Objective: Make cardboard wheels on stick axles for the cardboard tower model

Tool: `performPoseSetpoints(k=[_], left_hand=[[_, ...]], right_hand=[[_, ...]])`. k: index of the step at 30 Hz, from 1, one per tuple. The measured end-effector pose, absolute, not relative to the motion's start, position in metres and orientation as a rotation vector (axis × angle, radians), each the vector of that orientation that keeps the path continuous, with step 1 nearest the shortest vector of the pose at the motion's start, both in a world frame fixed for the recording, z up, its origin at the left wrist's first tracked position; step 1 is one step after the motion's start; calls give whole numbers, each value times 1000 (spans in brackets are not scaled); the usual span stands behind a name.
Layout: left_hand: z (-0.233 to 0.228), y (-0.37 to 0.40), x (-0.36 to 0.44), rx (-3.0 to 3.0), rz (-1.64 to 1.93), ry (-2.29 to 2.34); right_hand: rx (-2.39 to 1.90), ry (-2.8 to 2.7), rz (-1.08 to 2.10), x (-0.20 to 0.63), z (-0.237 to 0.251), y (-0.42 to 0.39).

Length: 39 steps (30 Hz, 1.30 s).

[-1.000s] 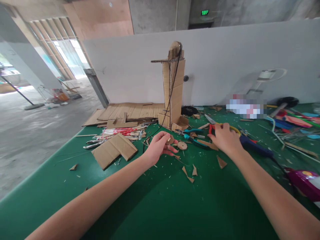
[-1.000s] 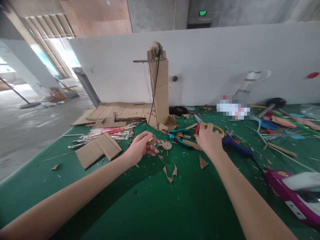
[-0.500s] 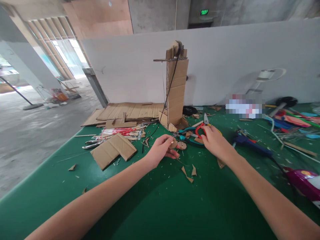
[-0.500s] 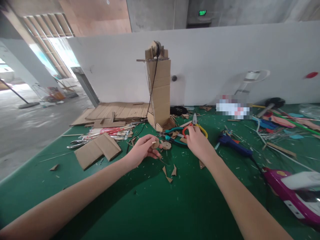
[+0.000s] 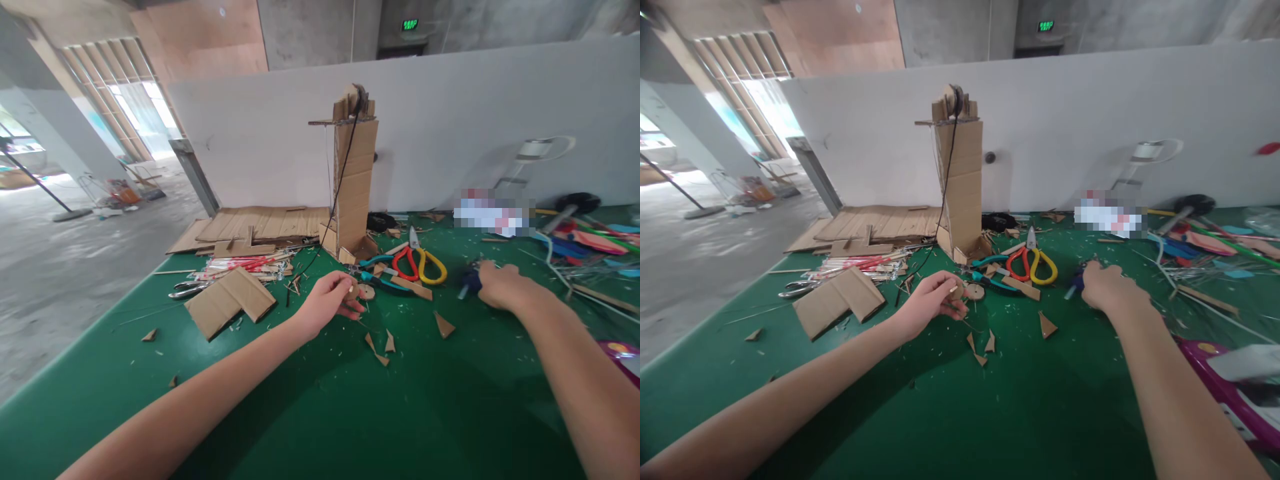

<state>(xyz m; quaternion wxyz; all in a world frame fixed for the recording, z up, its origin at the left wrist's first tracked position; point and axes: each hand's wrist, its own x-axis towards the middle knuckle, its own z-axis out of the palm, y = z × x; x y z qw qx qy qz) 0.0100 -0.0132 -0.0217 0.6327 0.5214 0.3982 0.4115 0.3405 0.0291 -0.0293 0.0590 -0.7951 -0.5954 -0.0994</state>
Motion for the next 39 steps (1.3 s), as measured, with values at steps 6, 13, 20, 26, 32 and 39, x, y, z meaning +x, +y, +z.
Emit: performPoseSetpoints(k=[6,13,20,26,32,39], left_hand=[[-18,-11,8,1205,1077,943],[-22,-9,8,1203,1203,1037],[-41,-16,6,1214,1404,1021],[-44,-22,-15,1354,1482,1109],[-44,-18,-22,1245,1430,1129],[-51,-12,-21,1362,1403,1116]], right_hand=[[-2484,-1818,-299,305,-2,11],[-1760,-1934,-500,276,10,-13],[-1297,-1640,795,224,-19,-40],[-994,-1401,1472,190,-35,-50],[-981,-1482,1473,172,-37,-42],[-1030,-1371,1475,170,-37,-40]])
